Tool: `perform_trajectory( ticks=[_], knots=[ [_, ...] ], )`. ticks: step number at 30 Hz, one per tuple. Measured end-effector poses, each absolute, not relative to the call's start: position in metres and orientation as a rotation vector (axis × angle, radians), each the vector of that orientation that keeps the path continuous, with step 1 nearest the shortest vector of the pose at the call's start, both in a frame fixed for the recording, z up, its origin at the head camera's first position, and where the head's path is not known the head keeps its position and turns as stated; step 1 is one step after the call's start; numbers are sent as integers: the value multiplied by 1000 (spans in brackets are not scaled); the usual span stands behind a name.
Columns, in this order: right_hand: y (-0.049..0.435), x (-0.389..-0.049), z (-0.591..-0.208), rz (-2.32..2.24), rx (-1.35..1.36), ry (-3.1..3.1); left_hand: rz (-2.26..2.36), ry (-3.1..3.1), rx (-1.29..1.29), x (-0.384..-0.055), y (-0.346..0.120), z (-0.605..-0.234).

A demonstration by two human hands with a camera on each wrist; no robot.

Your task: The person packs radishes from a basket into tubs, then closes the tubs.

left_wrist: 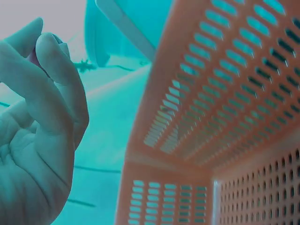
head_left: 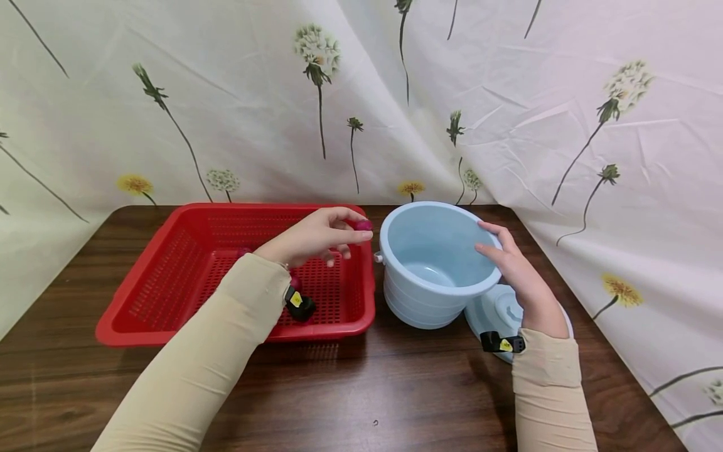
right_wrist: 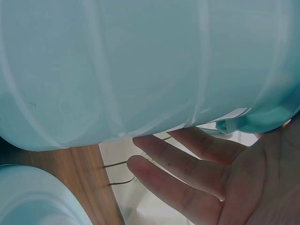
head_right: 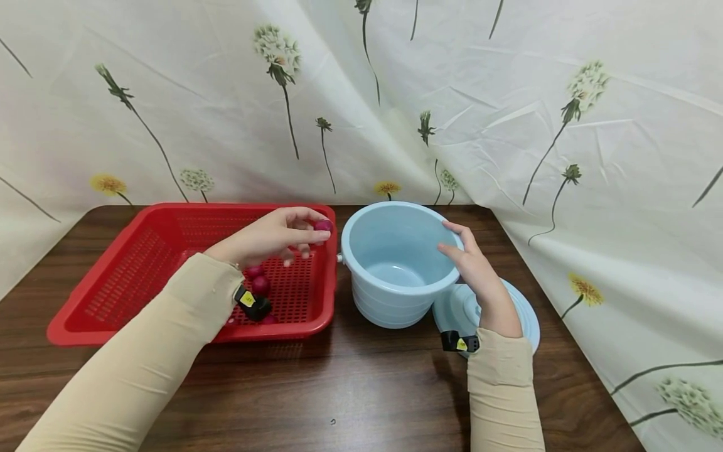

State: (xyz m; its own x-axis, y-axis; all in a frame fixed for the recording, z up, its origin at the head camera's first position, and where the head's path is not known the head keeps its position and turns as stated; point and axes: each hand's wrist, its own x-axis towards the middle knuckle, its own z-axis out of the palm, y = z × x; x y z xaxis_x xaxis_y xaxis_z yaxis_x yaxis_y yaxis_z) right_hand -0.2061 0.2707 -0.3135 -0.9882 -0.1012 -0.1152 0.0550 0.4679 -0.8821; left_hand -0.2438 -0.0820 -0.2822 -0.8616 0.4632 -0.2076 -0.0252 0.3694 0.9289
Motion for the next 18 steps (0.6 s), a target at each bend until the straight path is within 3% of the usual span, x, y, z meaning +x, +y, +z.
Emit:
perform_trajectory(
  ticks=[18],
  knots=[
    [270, -208, -315, -1551, -34, 2551, 1716, 2054, 431, -237, -43, -273]
  ],
)
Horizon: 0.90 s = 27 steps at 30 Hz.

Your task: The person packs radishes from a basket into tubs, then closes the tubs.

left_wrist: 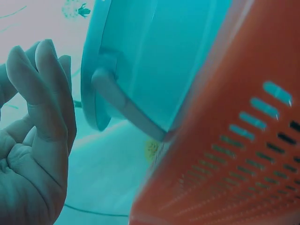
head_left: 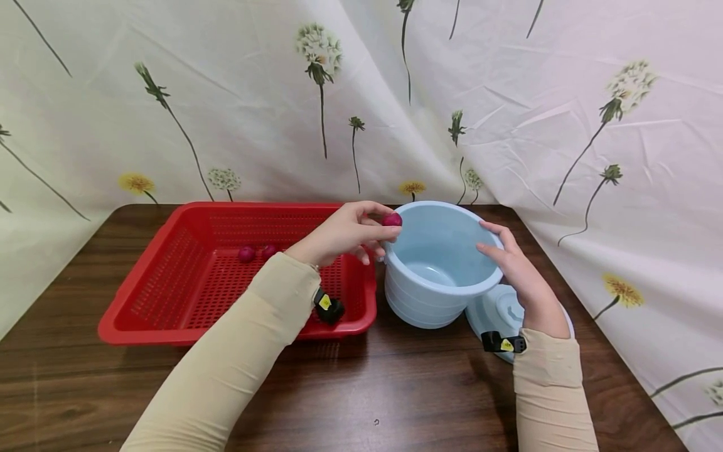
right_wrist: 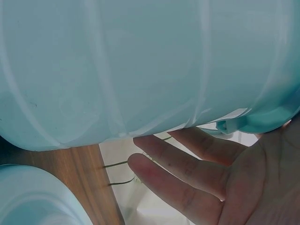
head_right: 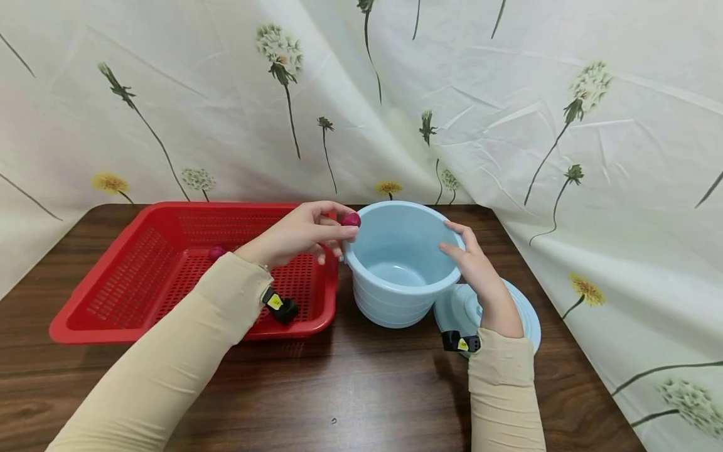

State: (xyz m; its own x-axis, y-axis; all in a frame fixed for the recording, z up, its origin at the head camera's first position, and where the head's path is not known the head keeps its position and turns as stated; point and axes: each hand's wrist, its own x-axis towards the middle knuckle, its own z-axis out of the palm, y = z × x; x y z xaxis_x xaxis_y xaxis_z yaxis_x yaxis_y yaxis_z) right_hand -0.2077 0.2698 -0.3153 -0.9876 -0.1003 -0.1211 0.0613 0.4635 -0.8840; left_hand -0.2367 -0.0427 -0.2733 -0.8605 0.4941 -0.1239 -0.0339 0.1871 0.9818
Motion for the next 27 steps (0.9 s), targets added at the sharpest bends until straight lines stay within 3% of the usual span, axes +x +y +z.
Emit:
perform_trajectory(
  ticks=[27],
  knots=[
    [271, -210, -315, -1545, -28, 2557, 1663, 2049, 427, -238, -19, -274]
  ],
)
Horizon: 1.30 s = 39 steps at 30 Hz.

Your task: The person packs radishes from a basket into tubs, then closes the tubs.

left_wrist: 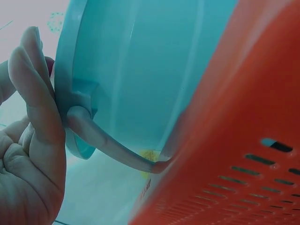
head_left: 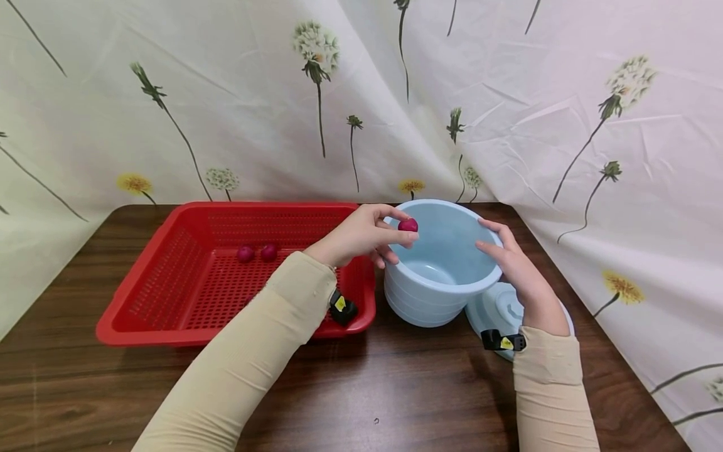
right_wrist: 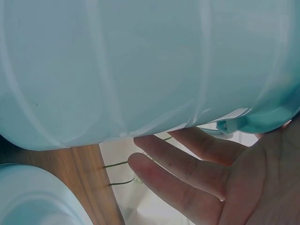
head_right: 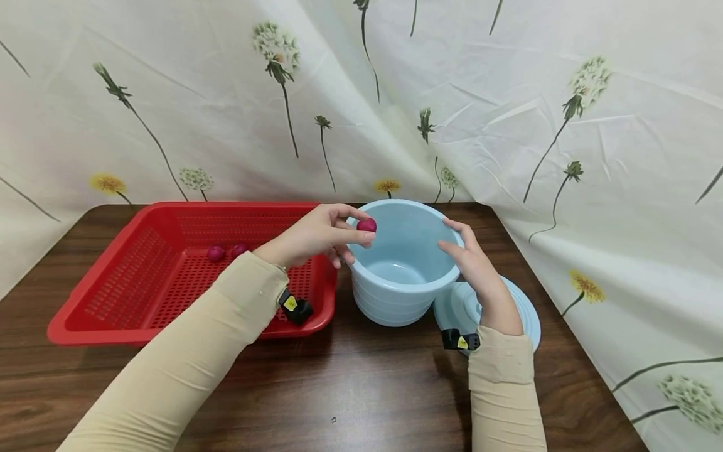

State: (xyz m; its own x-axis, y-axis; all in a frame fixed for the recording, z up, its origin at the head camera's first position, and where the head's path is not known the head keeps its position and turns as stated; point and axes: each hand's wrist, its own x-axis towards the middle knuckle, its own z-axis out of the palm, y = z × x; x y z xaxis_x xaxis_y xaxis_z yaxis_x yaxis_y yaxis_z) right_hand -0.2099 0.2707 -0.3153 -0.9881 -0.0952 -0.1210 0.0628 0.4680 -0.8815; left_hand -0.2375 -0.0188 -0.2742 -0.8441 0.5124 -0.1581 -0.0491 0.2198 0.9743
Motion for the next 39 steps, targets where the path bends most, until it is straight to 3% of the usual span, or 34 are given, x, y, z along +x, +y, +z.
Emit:
perform_trajectory(
  ticks=[25, 39],
  knots=[
    [269, -209, -316, -1562, -39, 2555, 1700, 2021, 453, -233, -29, -276],
    [269, -208, -314, -1539, -31, 2563, 1633, 2201, 390, -242, -76, -275]
  ],
)
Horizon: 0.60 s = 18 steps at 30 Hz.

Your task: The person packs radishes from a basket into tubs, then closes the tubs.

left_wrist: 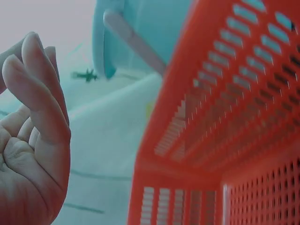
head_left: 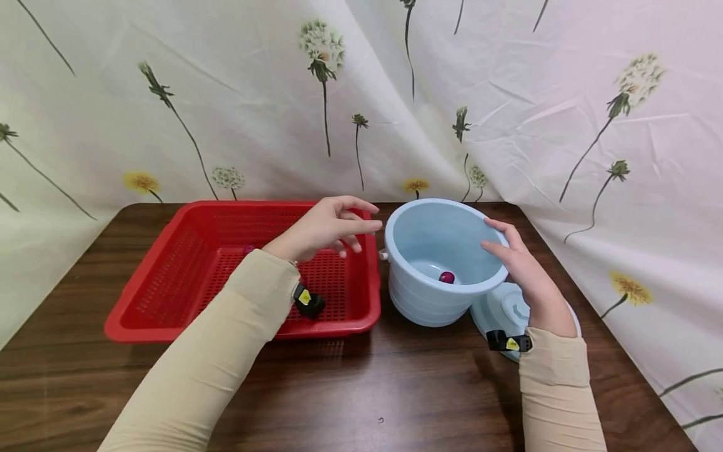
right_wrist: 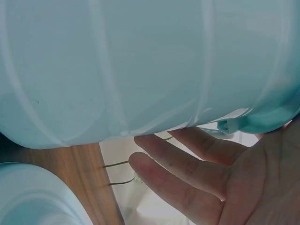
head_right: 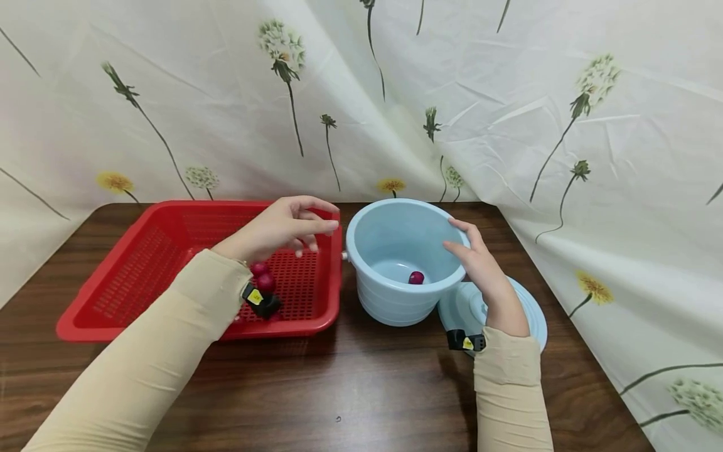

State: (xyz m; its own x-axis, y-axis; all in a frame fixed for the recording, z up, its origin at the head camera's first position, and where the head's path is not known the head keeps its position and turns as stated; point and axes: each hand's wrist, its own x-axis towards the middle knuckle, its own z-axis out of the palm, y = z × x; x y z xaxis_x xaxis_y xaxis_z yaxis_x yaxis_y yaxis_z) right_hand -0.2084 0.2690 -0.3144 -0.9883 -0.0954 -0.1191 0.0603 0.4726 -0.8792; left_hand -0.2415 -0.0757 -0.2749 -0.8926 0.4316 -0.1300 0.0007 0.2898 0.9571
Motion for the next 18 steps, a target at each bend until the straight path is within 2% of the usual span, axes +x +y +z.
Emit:
perform_trajectory(
  ticks=[18],
  knots=[
    [270, -209, -315, -1547, -22, 2553, 1530, 2388, 213, -257, -144, -298]
  ],
)
